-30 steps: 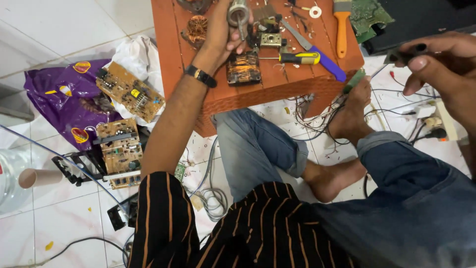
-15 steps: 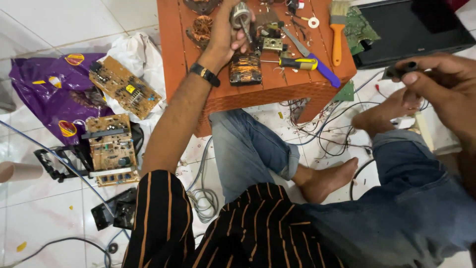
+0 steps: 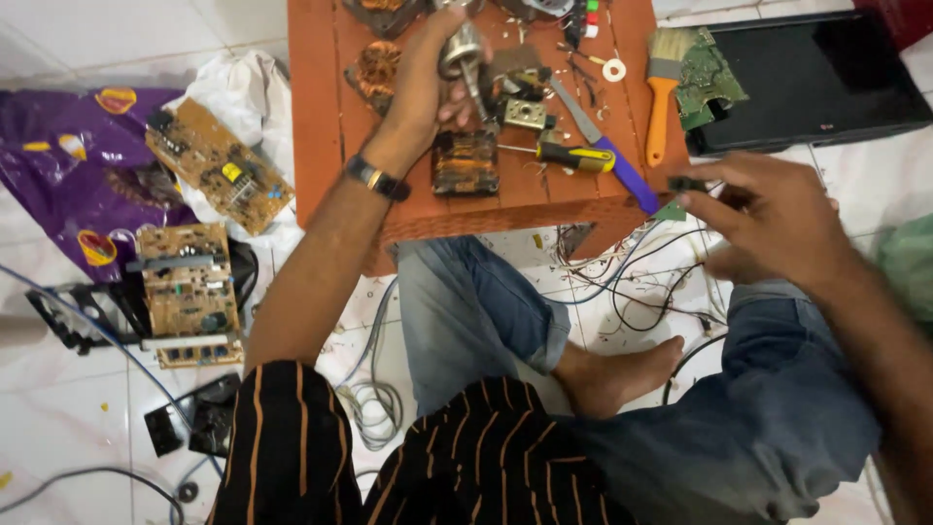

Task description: The person is using a knife and other tools to scrape material from motor coils and disassemble motor parts on a makeshift workbench.

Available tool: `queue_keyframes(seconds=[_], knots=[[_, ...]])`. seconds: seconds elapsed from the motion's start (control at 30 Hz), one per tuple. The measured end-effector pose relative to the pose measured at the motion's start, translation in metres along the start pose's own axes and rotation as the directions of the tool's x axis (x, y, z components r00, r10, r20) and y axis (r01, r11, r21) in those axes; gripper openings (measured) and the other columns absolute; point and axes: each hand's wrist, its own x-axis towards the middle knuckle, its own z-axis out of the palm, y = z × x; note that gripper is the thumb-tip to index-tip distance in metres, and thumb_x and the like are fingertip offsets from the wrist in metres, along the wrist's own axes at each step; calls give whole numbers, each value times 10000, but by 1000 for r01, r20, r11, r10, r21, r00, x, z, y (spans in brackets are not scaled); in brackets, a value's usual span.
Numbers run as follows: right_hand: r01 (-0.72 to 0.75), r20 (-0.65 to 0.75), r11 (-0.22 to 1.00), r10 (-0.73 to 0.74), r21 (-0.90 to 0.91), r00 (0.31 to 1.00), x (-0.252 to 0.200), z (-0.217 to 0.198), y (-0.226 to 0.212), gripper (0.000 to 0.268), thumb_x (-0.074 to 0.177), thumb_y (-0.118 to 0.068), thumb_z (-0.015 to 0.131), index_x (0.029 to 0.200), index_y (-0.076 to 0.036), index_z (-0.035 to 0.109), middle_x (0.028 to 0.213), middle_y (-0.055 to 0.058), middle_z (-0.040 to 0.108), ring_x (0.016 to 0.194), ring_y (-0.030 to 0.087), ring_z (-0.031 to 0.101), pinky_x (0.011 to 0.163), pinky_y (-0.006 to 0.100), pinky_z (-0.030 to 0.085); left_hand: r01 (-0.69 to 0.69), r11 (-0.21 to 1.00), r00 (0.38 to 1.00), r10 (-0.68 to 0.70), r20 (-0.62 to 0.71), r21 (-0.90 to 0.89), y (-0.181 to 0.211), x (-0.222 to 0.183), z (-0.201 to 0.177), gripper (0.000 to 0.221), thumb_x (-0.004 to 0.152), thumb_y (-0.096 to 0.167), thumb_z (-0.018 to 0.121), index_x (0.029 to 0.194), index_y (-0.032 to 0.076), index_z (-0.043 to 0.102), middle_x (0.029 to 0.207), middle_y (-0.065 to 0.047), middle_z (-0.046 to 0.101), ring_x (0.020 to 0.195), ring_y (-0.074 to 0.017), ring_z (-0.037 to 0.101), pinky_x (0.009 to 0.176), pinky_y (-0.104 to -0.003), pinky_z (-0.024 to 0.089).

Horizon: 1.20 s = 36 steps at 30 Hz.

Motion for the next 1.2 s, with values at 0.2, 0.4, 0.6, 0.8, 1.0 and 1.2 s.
queue_keyframes(seconds=[0.2, 0.4, 0.6, 0.8, 1.0, 1.2], knots=[[407, 29, 791, -444, -456, 896, 64, 9, -8, 309, 967, -197, 727, 1257, -98, 763, 870, 65, 660, 576, 209, 554, 526, 342, 426, -77, 997, 996, 77, 48, -20, 13, 0, 6, 531, 992, 542, 489, 934, 60, 705, 528, 69, 473, 344, -56, 377, 351, -210, 386], [375, 81, 768, -393, -519, 916, 117, 28, 17, 197, 961, -248, 697, 1138, -208, 773, 999, 18, 734, 803, 230, 672, 623, 385, 529, 0, 1000, 1000, 0, 17, 16, 28, -6, 18, 523, 968, 553, 552, 963, 55, 713, 516, 85, 426, 361, -56, 390, 385, -202, 385], [428, 38, 849, -439, -310, 898, 100, 16, 19, 250, 992, -162, 708, 1229, -139, 786, 1140, 93, 725, 804, 201, 641, 677, 327, 529, -236, 914, 964, 176, 200, 329, 37, -24, 61, 166, 1032, 262, 638, 1025, 98, 667, 759, -10, 667, 499, -63, 527, 405, -196, 390], [290, -122, 894, -264, 340, 957, 63, -26, -9, 234, 1080, 14, 616, 1295, 91, 667, 1154, 147, 645, 838, 162, 581, 731, 251, 518, -358, 856, 930, 292, 221, 374, 38, -31, 145, 360, 885, 459, 712, 805, 119, 626, 694, 53, 483, 543, -82, 374, 498, -243, 299], [304, -164, 750, -257, 587, 952, 21, -34, -51, 430, 1113, -367, 401, 1058, 1, 617, 1349, 183, 671, 1168, 252, 672, 1124, 353, 450, -338, 616, 925, 357, 130, 712, 53, -45, 202, 369, 827, 461, 739, 822, 94, 702, 636, 30, 632, 519, -133, 572, 493, -299, 407], [353, -307, 630, -186, 692, 933, 12, -31, -47, 408, 1155, -337, 390, 1092, 21, 576, 983, 128, 620, 846, 192, 641, 861, 301, 578, -433, 687, 891, 425, 161, 583, 52, -54, 218, 426, 778, 339, 860, 1005, 62, 630, 822, 1, 635, 679, -133, 585, 635, -268, 457]])
